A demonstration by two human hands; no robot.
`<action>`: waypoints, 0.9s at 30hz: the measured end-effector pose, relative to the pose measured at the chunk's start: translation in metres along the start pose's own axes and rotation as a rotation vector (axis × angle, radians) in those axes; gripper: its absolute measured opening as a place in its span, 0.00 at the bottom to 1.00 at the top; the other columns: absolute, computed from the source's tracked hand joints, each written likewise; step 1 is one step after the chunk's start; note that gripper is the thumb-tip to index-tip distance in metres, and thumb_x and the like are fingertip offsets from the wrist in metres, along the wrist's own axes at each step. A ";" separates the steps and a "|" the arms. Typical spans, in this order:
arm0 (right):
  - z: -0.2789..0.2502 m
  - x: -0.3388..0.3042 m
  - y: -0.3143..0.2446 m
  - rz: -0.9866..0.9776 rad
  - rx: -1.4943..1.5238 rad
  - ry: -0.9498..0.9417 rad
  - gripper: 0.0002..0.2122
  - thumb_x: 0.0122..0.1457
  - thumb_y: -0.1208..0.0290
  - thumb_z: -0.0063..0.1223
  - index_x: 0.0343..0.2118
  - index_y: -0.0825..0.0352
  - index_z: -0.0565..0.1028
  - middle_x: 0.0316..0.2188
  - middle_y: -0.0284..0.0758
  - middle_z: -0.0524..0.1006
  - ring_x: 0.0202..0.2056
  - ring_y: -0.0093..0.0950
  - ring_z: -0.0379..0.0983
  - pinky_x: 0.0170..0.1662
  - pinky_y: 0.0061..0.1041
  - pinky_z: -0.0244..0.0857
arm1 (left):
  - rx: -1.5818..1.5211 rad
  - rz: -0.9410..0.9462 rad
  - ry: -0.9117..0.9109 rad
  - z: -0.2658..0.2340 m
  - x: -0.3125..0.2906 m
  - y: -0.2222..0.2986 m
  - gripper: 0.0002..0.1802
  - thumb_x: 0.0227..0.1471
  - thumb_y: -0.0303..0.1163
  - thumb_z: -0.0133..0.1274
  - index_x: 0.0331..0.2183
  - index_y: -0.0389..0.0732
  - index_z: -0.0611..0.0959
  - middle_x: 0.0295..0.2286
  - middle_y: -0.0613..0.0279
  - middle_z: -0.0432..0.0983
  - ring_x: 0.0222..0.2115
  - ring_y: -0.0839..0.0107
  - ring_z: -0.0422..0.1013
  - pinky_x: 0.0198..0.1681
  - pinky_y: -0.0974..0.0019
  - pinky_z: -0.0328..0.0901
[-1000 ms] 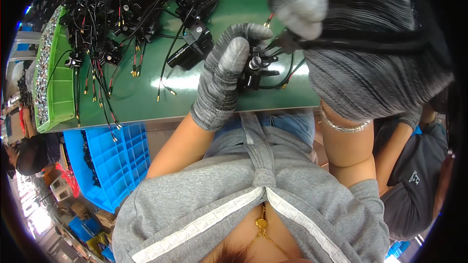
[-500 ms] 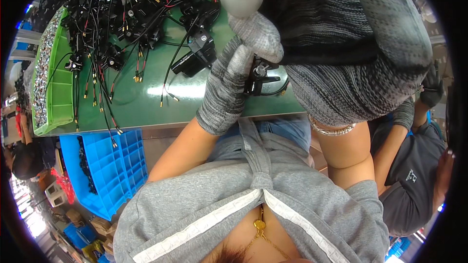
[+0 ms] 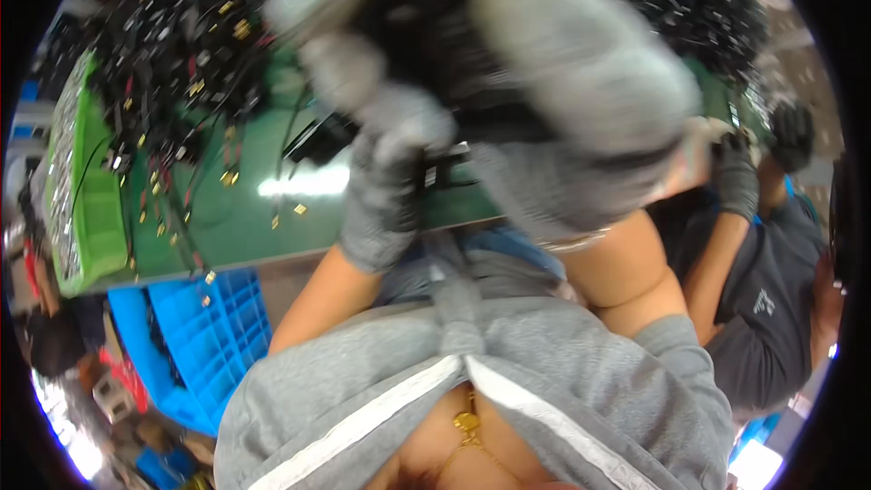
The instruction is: The recorder is seen assembling black plastic connectors onto wire harness components at a factory manual workstation.
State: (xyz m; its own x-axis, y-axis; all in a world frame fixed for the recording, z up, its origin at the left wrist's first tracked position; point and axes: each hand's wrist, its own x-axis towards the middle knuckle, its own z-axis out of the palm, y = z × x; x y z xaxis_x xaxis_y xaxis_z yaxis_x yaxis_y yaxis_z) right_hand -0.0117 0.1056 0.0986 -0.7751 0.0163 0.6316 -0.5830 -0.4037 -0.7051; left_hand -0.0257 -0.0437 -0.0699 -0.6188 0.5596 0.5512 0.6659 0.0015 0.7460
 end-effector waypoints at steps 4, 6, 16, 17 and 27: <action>0.023 0.000 0.020 -0.074 0.006 0.149 0.06 0.53 0.74 0.48 0.30 0.69 0.76 0.25 0.31 0.76 0.29 0.22 0.72 0.35 0.21 0.69 | 0.324 0.108 -0.156 -0.043 -0.043 -0.086 0.40 0.46 0.37 0.62 0.58 0.39 0.65 0.56 0.50 0.63 0.57 0.65 0.61 0.59 0.61 0.57; 0.017 -0.006 0.017 -0.015 0.142 0.124 0.06 0.51 0.75 0.47 0.29 0.68 0.76 0.25 0.31 0.76 0.28 0.20 0.71 0.34 0.21 0.69 | 0.273 0.004 -0.129 -0.026 -0.020 -0.067 0.34 0.53 0.35 0.53 0.59 0.38 0.64 0.57 0.52 0.61 0.58 0.63 0.58 0.59 0.60 0.56; 0.021 -0.006 0.002 0.059 0.116 0.115 0.06 0.51 0.76 0.49 0.32 0.68 0.76 0.28 0.30 0.75 0.32 0.19 0.69 0.37 0.20 0.66 | -0.277 -0.397 0.228 -0.020 -0.026 -0.039 0.26 0.60 0.32 0.44 0.59 0.38 0.62 0.55 0.54 0.63 0.54 0.63 0.61 0.57 0.63 0.58; 0.020 -0.007 0.004 0.094 0.094 0.121 0.06 0.51 0.77 0.48 0.32 0.67 0.76 0.28 0.30 0.75 0.32 0.18 0.69 0.37 0.20 0.66 | -0.327 -0.405 0.239 -0.017 -0.026 -0.038 0.26 0.60 0.32 0.44 0.58 0.38 0.62 0.55 0.54 0.63 0.54 0.63 0.62 0.57 0.63 0.58; 0.008 -0.016 -0.004 0.104 0.075 0.029 0.13 0.53 0.76 0.43 0.41 0.65 0.74 0.32 0.29 0.73 0.34 0.18 0.67 0.40 0.21 0.64 | -0.508 -0.429 0.275 -0.002 -0.012 -0.029 0.27 0.62 0.34 0.43 0.59 0.38 0.60 0.56 0.56 0.62 0.54 0.65 0.62 0.57 0.63 0.58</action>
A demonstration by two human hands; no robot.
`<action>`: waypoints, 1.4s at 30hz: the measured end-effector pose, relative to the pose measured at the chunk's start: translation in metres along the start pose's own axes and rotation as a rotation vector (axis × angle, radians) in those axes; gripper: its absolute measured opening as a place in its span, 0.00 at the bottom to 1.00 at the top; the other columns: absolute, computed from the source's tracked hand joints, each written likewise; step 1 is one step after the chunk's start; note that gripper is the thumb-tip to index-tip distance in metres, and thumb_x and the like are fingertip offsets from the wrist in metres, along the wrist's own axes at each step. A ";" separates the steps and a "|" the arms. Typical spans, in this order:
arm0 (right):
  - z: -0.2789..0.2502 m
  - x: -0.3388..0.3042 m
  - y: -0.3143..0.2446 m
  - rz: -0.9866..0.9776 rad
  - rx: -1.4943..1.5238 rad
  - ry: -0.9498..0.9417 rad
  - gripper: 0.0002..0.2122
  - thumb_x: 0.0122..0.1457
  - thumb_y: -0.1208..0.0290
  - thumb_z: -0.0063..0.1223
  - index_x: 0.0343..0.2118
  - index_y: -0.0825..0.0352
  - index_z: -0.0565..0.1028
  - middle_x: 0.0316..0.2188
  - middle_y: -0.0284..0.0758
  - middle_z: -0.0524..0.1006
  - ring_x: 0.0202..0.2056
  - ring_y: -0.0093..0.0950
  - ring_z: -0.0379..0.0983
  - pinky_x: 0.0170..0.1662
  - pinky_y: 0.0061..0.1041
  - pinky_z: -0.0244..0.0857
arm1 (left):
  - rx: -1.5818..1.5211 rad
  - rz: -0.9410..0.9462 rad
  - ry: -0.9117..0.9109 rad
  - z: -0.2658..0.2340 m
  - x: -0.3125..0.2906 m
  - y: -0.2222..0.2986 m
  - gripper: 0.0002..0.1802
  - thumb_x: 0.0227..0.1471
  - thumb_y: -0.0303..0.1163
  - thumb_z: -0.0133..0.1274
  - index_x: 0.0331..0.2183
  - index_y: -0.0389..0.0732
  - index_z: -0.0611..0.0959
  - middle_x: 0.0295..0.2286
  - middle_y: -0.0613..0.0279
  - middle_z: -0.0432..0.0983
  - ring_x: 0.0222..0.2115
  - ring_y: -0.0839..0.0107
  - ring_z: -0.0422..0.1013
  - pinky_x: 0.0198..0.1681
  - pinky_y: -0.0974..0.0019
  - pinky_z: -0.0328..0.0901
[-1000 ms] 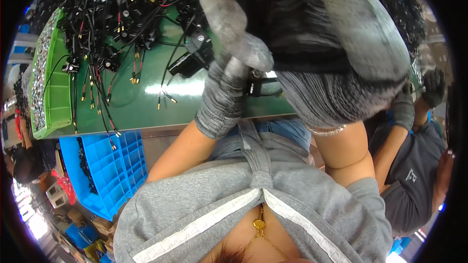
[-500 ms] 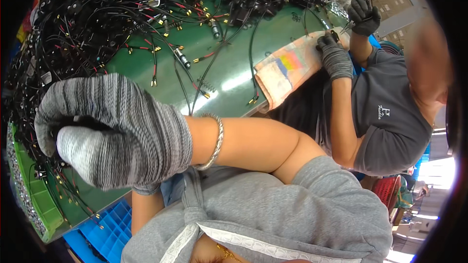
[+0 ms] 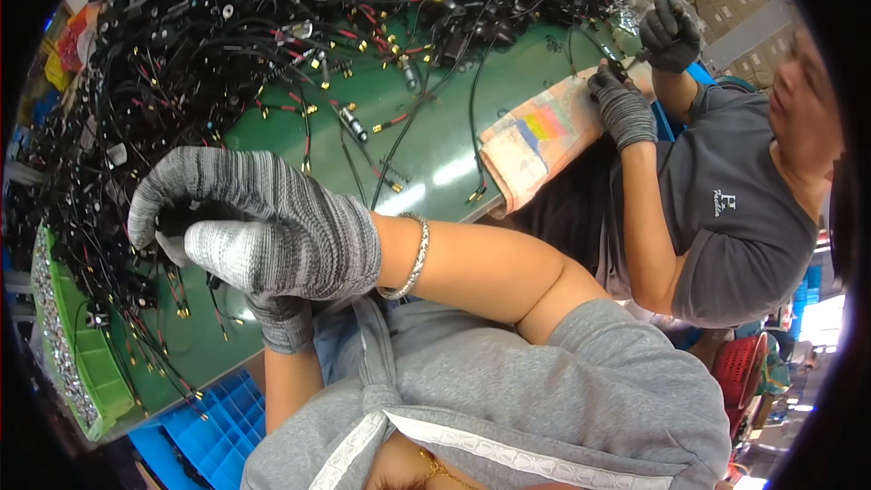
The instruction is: The recorder is seen assembling black plastic connectors onto wire harness components at a factory manual workstation.
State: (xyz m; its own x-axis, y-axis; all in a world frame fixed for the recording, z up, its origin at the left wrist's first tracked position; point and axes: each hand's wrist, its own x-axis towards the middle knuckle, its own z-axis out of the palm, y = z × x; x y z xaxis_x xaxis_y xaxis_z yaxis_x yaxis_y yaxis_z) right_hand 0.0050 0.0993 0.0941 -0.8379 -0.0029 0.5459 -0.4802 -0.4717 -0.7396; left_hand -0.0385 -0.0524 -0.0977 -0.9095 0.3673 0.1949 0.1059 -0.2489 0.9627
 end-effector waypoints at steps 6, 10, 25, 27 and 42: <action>-0.024 0.006 -0.049 -0.185 0.202 0.079 0.17 0.57 0.68 0.56 0.49 0.65 0.68 0.36 0.29 0.74 0.33 0.15 0.71 0.35 0.14 0.68 | -0.112 -0.108 -0.137 0.066 0.005 0.100 0.20 0.58 0.42 0.47 0.46 0.38 0.74 0.39 0.59 0.72 0.40 0.67 0.70 0.46 0.62 0.65; -0.062 -0.008 -0.065 -0.163 0.092 0.228 0.21 0.61 0.58 0.49 0.52 0.67 0.66 0.37 0.33 0.75 0.29 0.18 0.72 0.26 0.11 0.65 | -0.107 -0.098 -0.091 0.073 0.009 0.099 0.21 0.51 0.42 0.54 0.40 0.35 0.75 0.31 0.61 0.71 0.29 0.71 0.71 0.36 0.69 0.68; -0.065 -0.087 -0.041 0.102 -0.231 0.257 0.20 0.55 0.91 0.41 0.51 0.66 0.67 0.37 0.29 0.70 0.40 0.19 0.67 0.47 0.20 0.63 | -0.118 -0.134 -0.140 0.069 0.006 0.096 0.18 0.51 0.35 0.54 0.42 0.35 0.74 0.33 0.59 0.71 0.31 0.67 0.72 0.38 0.64 0.69; -0.069 -0.091 -0.042 0.038 -0.256 0.193 0.21 0.56 0.91 0.40 0.52 0.66 0.67 0.39 0.30 0.71 0.42 0.19 0.68 0.49 0.20 0.63 | -0.122 -0.133 -0.137 0.068 0.006 0.098 0.18 0.51 0.36 0.54 0.42 0.35 0.74 0.33 0.59 0.71 0.31 0.67 0.72 0.38 0.64 0.68; -0.087 -0.115 -0.097 -0.374 -0.625 0.453 0.12 0.53 0.68 0.49 0.38 0.68 0.71 0.30 0.37 0.71 0.28 0.28 0.69 0.32 0.23 0.65 | -0.147 -0.150 -0.118 0.065 0.005 0.098 0.19 0.50 0.36 0.56 0.41 0.35 0.75 0.33 0.58 0.72 0.32 0.68 0.72 0.40 0.66 0.68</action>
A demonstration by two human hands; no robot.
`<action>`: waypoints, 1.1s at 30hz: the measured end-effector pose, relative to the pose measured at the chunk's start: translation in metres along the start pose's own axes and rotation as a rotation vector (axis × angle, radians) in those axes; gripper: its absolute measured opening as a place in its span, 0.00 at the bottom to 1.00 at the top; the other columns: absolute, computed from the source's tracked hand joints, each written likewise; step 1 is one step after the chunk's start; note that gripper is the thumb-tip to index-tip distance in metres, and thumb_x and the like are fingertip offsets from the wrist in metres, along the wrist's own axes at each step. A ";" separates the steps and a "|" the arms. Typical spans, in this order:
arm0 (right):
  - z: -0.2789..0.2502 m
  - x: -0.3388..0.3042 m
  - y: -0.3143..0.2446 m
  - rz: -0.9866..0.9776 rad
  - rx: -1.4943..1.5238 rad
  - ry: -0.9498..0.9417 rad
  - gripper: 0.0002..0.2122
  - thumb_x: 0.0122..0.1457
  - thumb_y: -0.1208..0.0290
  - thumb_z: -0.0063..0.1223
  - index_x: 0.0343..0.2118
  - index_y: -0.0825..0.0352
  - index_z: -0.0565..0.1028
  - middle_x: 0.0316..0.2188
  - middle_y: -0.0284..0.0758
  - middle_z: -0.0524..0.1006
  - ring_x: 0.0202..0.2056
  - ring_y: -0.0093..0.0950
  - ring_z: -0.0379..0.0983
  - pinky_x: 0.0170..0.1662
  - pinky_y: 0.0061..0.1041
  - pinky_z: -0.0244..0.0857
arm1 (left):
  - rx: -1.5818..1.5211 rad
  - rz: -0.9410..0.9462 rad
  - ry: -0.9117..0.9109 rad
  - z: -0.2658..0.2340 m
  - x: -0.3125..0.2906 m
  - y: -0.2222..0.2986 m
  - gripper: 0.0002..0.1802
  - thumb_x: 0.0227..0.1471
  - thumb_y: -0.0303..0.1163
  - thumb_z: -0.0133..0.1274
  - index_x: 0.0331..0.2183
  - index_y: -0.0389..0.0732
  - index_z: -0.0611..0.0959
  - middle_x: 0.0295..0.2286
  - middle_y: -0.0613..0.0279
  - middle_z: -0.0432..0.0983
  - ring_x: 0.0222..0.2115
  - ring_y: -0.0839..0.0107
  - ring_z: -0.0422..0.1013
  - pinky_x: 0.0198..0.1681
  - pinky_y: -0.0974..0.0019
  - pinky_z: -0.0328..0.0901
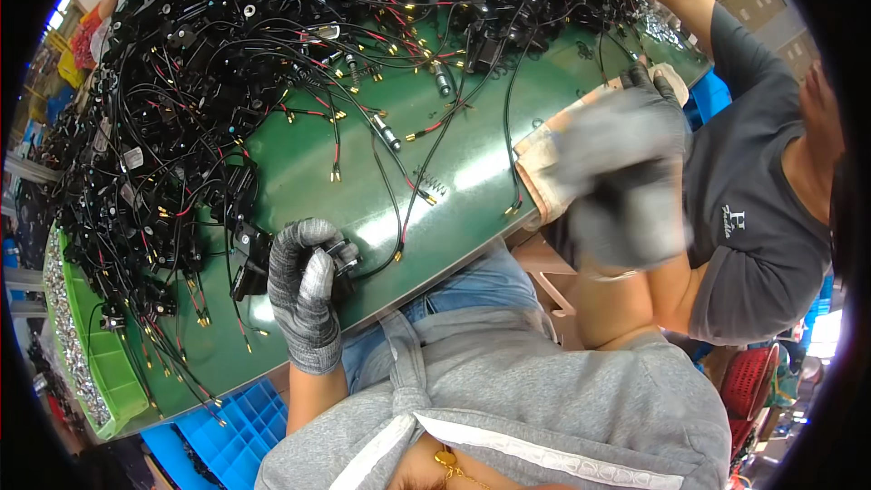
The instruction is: The recorder is seen assembling black plastic connectors onto wire harness components at a factory manual workstation.
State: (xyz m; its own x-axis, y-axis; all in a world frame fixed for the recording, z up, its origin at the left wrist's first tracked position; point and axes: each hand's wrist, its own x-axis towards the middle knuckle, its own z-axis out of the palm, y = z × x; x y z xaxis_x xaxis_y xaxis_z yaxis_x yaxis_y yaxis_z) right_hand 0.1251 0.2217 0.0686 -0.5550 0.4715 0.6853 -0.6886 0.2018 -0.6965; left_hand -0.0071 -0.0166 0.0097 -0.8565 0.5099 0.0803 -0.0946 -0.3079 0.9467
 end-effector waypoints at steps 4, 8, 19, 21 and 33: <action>-0.078 0.024 0.000 -0.070 -0.180 0.130 0.13 0.54 0.66 0.51 0.40 0.67 0.70 0.28 0.32 0.70 0.21 0.17 0.62 0.23 0.13 0.55 | 0.036 0.047 -0.045 0.004 0.001 -0.004 0.18 0.51 0.36 0.53 0.42 0.35 0.74 0.33 0.60 0.71 0.30 0.68 0.73 0.39 0.65 0.68; -0.035 0.029 0.013 -0.071 -0.064 0.150 0.12 0.55 0.73 0.48 0.42 0.67 0.69 0.28 0.30 0.68 0.23 0.17 0.59 0.25 0.13 0.54 | 0.098 0.068 -0.047 -0.002 0.000 -0.008 0.20 0.51 0.38 0.54 0.41 0.34 0.74 0.34 0.60 0.71 0.31 0.68 0.73 0.38 0.67 0.68; 0.030 0.002 0.010 -0.001 -0.425 -0.683 0.16 0.45 0.71 0.52 0.41 0.62 0.72 0.27 0.35 0.75 0.27 0.34 0.73 0.30 0.30 0.68 | 0.065 0.063 -0.033 0.003 -0.003 -0.003 0.20 0.51 0.37 0.54 0.41 0.34 0.74 0.34 0.59 0.70 0.33 0.67 0.72 0.40 0.65 0.67; 0.044 -0.005 0.002 0.154 -0.613 -0.859 0.22 0.42 0.65 0.61 0.43 0.61 0.72 0.31 0.36 0.75 0.29 0.39 0.74 0.33 0.33 0.70 | 0.069 0.052 -0.031 0.006 -0.002 -0.001 0.19 0.50 0.36 0.55 0.41 0.34 0.74 0.35 0.59 0.70 0.33 0.67 0.72 0.40 0.65 0.67; 0.059 -0.019 0.028 0.206 -0.439 -0.897 0.26 0.42 0.66 0.59 0.49 0.60 0.71 0.31 0.40 0.71 0.34 0.41 0.72 0.36 0.36 0.68 | 0.005 0.016 -0.021 0.000 0.001 -0.004 0.23 0.46 0.39 0.56 0.41 0.34 0.74 0.37 0.58 0.70 0.33 0.67 0.71 0.41 0.64 0.67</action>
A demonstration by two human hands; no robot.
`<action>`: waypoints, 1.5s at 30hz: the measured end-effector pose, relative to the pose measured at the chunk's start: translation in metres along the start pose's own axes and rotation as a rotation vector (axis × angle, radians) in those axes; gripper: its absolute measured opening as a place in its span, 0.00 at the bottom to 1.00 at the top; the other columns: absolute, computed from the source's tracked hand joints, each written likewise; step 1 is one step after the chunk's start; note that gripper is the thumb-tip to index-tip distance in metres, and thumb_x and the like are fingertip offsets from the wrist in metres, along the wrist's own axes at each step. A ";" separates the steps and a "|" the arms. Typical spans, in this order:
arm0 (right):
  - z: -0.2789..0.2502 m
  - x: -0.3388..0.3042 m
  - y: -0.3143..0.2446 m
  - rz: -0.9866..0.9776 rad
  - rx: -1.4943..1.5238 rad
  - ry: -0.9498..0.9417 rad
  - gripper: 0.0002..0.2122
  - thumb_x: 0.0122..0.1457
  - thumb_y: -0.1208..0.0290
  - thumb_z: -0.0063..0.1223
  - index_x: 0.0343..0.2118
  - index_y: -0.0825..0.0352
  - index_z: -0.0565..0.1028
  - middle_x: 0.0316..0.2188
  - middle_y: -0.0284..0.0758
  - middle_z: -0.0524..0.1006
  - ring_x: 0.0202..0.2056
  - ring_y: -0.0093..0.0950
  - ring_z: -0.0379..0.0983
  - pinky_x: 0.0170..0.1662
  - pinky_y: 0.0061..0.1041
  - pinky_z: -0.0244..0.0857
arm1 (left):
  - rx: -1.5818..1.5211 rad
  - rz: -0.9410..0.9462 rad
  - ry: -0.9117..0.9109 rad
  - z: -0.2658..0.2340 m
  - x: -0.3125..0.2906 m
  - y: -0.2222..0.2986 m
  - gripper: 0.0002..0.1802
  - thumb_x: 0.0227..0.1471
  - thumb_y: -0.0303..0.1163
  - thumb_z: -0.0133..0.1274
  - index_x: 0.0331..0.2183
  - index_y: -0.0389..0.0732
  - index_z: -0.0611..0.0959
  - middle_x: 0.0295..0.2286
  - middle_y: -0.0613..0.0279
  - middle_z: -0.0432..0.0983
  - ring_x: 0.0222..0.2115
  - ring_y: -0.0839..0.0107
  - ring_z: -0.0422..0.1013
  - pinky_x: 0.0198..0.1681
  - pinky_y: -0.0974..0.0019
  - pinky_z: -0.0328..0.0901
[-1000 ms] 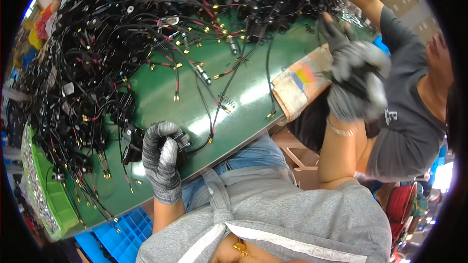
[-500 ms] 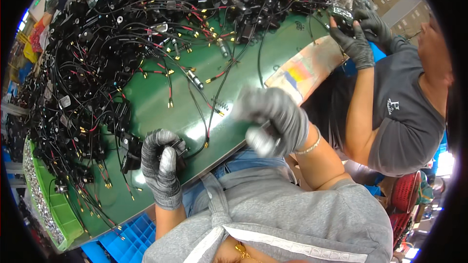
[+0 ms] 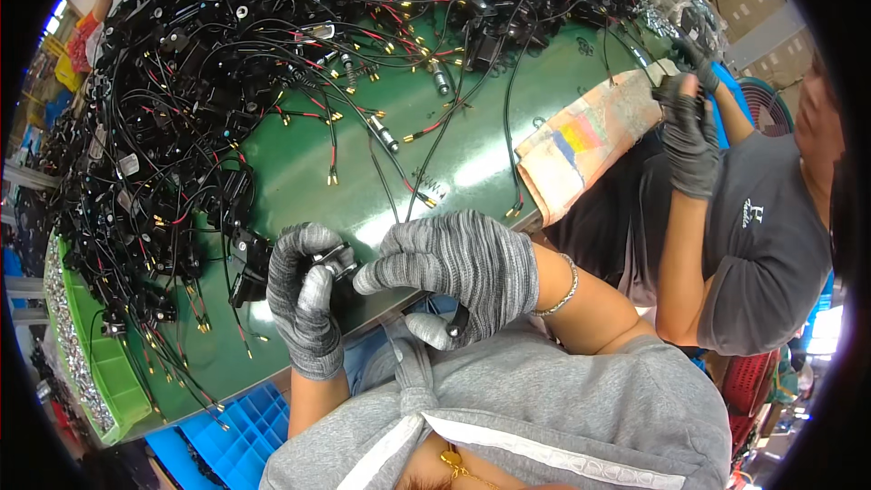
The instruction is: The recorder is seen assembling black plastic connectors onto wire harness components at a factory manual workstation.
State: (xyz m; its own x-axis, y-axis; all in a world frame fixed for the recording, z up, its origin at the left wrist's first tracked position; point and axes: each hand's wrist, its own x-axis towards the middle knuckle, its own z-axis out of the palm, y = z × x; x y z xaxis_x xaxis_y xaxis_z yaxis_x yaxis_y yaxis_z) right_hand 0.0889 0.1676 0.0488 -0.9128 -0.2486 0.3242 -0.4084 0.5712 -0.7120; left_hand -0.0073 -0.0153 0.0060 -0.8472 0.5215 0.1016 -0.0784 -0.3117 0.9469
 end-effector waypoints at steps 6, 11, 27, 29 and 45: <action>0.006 0.005 0.002 -0.008 -0.039 -0.041 0.27 0.40 0.66 0.62 0.48 0.60 0.72 0.32 0.38 0.72 0.32 0.39 0.72 0.35 0.34 0.68 | -0.021 0.033 -0.007 0.004 0.003 0.003 0.18 0.48 0.37 0.55 0.37 0.34 0.75 0.33 0.60 0.70 0.31 0.72 0.70 0.38 0.69 0.66; 0.012 0.011 0.001 0.087 -0.173 -0.137 0.22 0.45 0.63 0.55 0.47 0.59 0.73 0.32 0.39 0.71 0.33 0.39 0.72 0.35 0.38 0.68 | -0.020 0.055 0.055 0.009 0.004 0.002 0.17 0.48 0.38 0.55 0.36 0.35 0.75 0.35 0.60 0.70 0.31 0.72 0.70 0.38 0.69 0.66; 0.012 0.012 -0.005 0.100 -0.170 -0.106 0.22 0.42 0.64 0.59 0.45 0.57 0.73 0.33 0.37 0.73 0.33 0.39 0.73 0.36 0.36 0.68 | -0.025 0.120 -0.017 0.001 0.004 -0.006 0.13 0.50 0.32 0.53 0.39 0.39 0.74 0.35 0.62 0.72 0.34 0.74 0.69 0.42 0.69 0.65; 0.012 0.010 -0.005 0.080 -0.151 -0.062 0.22 0.43 0.64 0.60 0.45 0.57 0.73 0.33 0.37 0.73 0.35 0.39 0.73 0.39 0.36 0.68 | -0.010 0.145 -0.059 -0.002 0.007 -0.005 0.13 0.50 0.31 0.53 0.40 0.39 0.74 0.35 0.62 0.72 0.37 0.73 0.69 0.44 0.68 0.65; 0.011 -0.022 -0.009 -0.053 0.034 0.355 0.30 0.43 0.68 0.59 0.54 0.67 0.67 0.39 0.39 0.74 0.37 0.34 0.74 0.42 0.29 0.69 | 0.173 0.193 -0.136 0.025 -0.004 0.003 0.17 0.52 0.27 0.53 0.45 0.41 0.73 0.34 0.66 0.73 0.34 0.76 0.70 0.41 0.70 0.68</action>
State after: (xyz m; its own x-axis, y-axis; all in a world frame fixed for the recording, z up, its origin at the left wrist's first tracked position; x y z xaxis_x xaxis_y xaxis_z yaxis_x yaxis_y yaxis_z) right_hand 0.1121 0.1597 0.0416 -0.8330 0.0133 0.5532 -0.4607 0.5372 -0.7065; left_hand 0.0091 0.0011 0.0154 -0.7584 0.5714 0.3137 0.1780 -0.2815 0.9429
